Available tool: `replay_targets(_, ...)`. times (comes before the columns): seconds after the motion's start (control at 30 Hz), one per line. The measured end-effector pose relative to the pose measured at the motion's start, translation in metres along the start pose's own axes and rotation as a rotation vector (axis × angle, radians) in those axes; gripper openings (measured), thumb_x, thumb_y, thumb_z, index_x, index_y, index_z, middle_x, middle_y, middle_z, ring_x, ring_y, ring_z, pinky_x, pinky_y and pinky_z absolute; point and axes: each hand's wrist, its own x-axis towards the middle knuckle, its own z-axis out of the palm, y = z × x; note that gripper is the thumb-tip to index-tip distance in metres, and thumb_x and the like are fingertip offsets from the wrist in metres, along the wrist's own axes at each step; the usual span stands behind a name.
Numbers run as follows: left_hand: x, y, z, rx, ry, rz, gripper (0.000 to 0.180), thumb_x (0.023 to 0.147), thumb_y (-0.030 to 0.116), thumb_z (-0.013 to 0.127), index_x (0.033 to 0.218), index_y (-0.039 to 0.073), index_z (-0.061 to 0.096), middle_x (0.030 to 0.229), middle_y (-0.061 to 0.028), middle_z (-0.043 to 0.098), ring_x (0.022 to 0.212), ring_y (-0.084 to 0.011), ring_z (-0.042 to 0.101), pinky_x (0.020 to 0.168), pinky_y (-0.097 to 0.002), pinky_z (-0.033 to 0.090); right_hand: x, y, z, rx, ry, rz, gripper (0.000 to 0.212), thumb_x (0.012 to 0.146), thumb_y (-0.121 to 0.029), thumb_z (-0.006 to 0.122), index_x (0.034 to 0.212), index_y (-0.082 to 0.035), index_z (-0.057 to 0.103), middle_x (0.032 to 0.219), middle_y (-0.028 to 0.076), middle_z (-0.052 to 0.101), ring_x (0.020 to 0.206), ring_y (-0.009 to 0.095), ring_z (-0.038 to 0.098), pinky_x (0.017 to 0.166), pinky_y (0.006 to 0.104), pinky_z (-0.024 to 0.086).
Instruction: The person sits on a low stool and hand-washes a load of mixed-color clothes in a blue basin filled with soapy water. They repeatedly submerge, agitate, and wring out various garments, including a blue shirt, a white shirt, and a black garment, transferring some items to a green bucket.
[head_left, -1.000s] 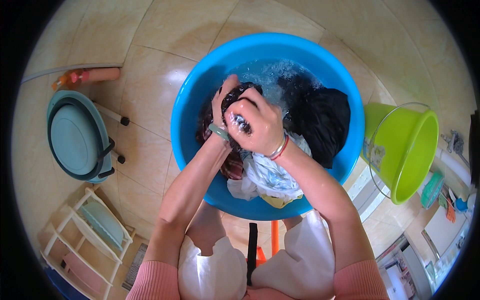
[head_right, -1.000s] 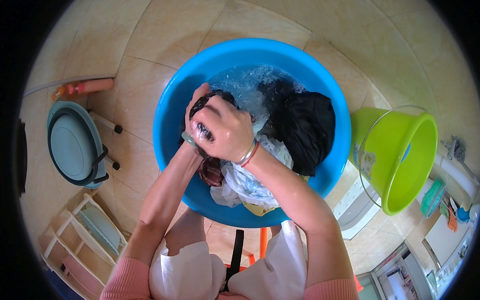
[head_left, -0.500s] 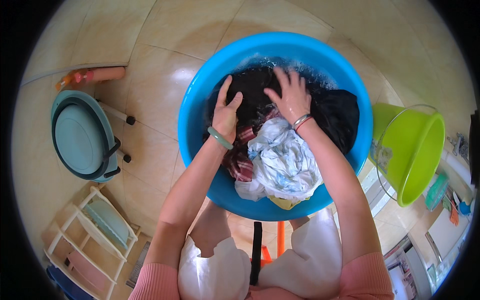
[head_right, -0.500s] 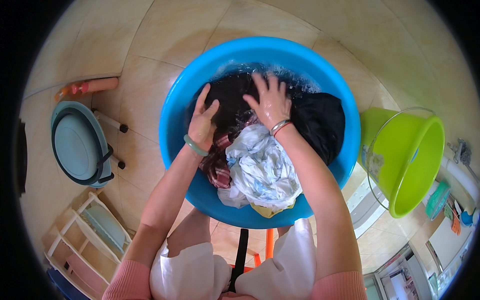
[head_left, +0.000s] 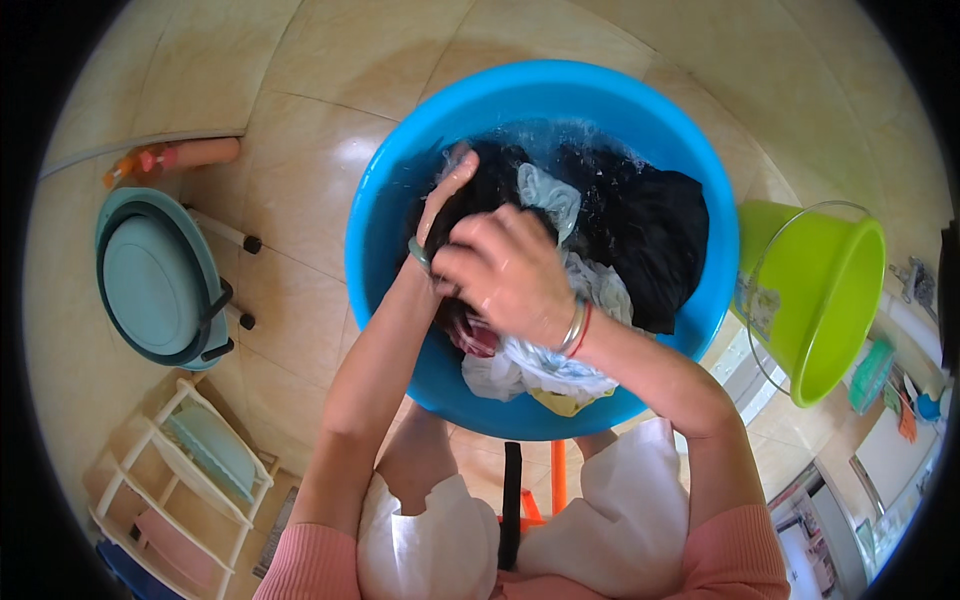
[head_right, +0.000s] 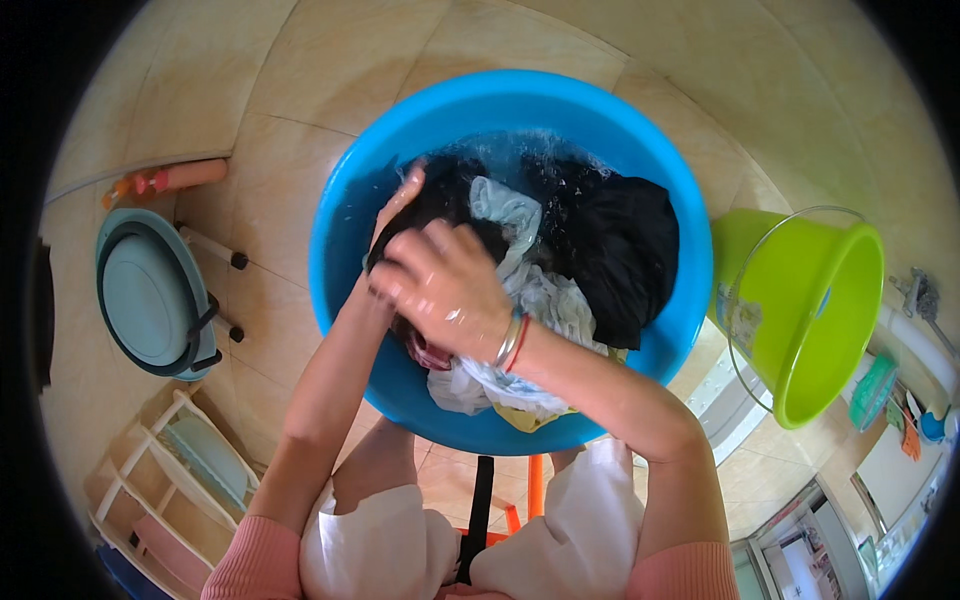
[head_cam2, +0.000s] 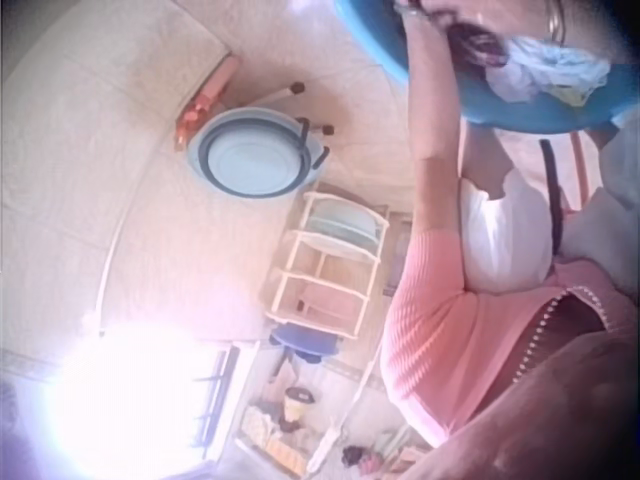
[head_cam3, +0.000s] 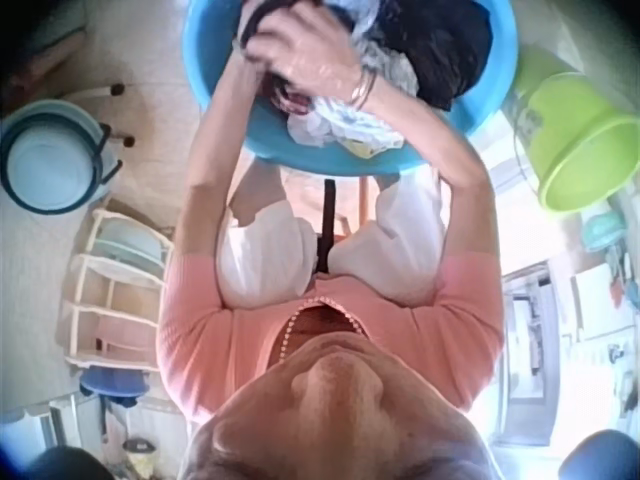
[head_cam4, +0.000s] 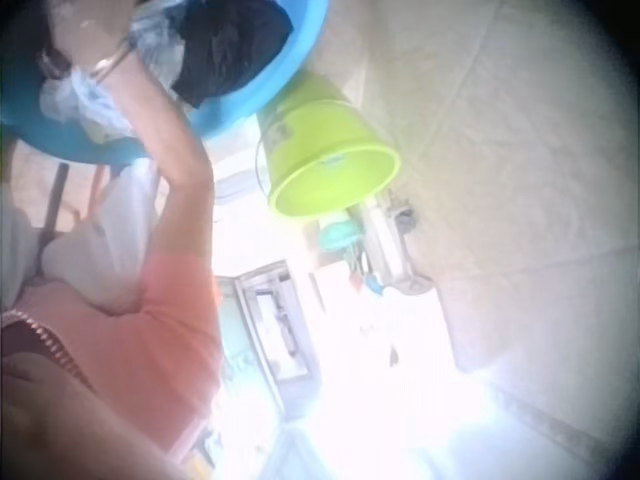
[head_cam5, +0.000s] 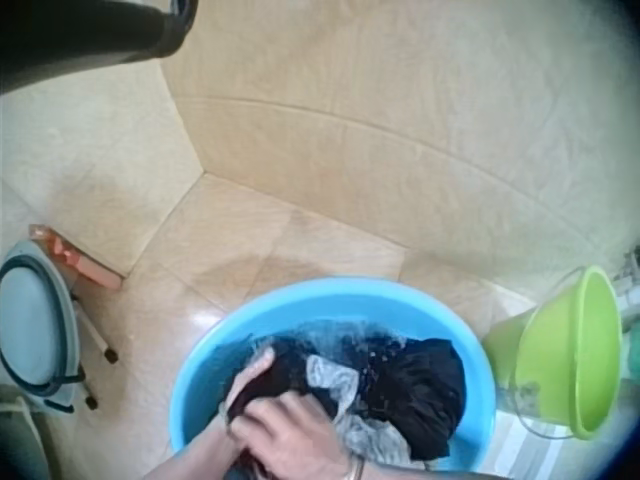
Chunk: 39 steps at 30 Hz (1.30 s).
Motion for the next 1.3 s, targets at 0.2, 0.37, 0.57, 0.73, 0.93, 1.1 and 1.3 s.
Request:
replay_targets(0.2, -0.013, -0.015, 0.008, 0.105, -0.041, 0.086, 0.054, 0.098, 0.022, 0.055, 0.148, 0.012, 0.038, 0.134, -0.0109, 0.054, 0.118, -0.0223, 0.056, 0.104, -0.0367, 0.045, 0.002, -0.034, 0.007, -0.01, 0.088, -0.072, 0.021, 0.071, -0.032, 0.076, 0.084, -0.018, 0.066, 0.106, 0.002, 0.054, 0.1, 0.025, 0.052, 0.067, 0.0369, 0.045)
replay_targets(0.37, -0.019, -0.002, 0.039, -0.002, 0.127, -0.117, 0.04, 0.101, 0.036, 0.05, 0.133, 0.012, 0.053, 0.128, -0.0073, 0.058, 0.113, -0.0193, 0.059, 0.097, -0.0338, 0.048, 0.025, -0.013, 0.01, 0.026, 0.33, -0.103, 0.023, 0.063, -0.026, 0.082, 0.076, -0.018, 0.065, 0.087, 0.0, 0.055, 0.073, 0.02, 0.055, 0.053, 0.0288, 0.048)
replay_targets(0.57, -0.01, -0.016, 0.014, 0.05, 0.206, 0.061, 0.035, 0.099, 0.034, 0.051, 0.125, 0.011, 0.057, 0.12, -0.0061, 0.063, 0.109, -0.0192, 0.061, 0.094, -0.0339, 0.049, 0.039, 0.01, 0.008, 0.142, 0.38, -0.051, 0.016, 0.064, -0.01, 0.076, 0.068, -0.013, 0.061, 0.081, 0.005, 0.058, 0.068, 0.023, 0.061, 0.054, 0.0327, 0.052)
replay_targets(0.73, -0.022, -0.027, 0.018, 0.096, 0.434, 0.131, 0.031, 0.098, 0.032, 0.051, 0.119, 0.011, 0.061, 0.114, -0.0051, 0.067, 0.106, -0.0191, 0.064, 0.092, -0.034, 0.05, 0.027, 0.065, 0.007, 0.099, 0.352, 0.212, 0.01, 0.072, -0.013, 0.073, 0.073, -0.01, 0.063, 0.08, 0.008, 0.061, 0.07, 0.031, 0.063, 0.06, 0.038, 0.052)
replay_targets(0.93, -0.011, -0.024, 0.0, 0.193, 0.405, 0.152, 0.054, 0.095, 0.041, 0.06, 0.132, 0.003, 0.051, 0.131, -0.0092, 0.057, 0.117, -0.0205, 0.056, 0.099, -0.0336, 0.044, 0.003, 0.147, 0.024, -0.126, 0.358, 0.589, 0.023, 0.086, -0.034, 0.067, 0.082, -0.011, 0.069, 0.09, 0.009, 0.064, 0.082, 0.035, 0.063, 0.07, 0.045, 0.051)
replay_targets(1.1, -0.011, -0.012, -0.014, 0.405, 0.474, 0.138, 0.055, 0.098, 0.032, 0.059, 0.149, 0.026, 0.038, 0.149, -0.0047, 0.042, 0.135, -0.0225, 0.04, 0.11, -0.0531, 0.026, -0.024, 0.127, 0.029, -0.31, 0.013, 0.519, 0.075, 0.075, -0.048, 0.077, 0.14, -0.021, 0.048, 0.135, 0.016, 0.044, 0.119, 0.043, 0.045, 0.094, 0.0528, 0.044)
replay_targets(1.3, 0.003, -0.028, -0.02, 0.543, 0.491, 0.035, 0.055, 0.102, 0.043, 0.046, 0.152, 0.024, 0.033, 0.154, -0.0052, 0.036, 0.137, -0.0255, 0.036, 0.107, -0.0557, 0.029, -0.013, 0.151, 0.047, -0.353, -0.252, 0.782, 0.047, 0.079, -0.024, 0.075, 0.123, -0.014, 0.059, 0.121, 0.018, 0.056, 0.105, 0.04, 0.06, 0.085, 0.0458, 0.054)
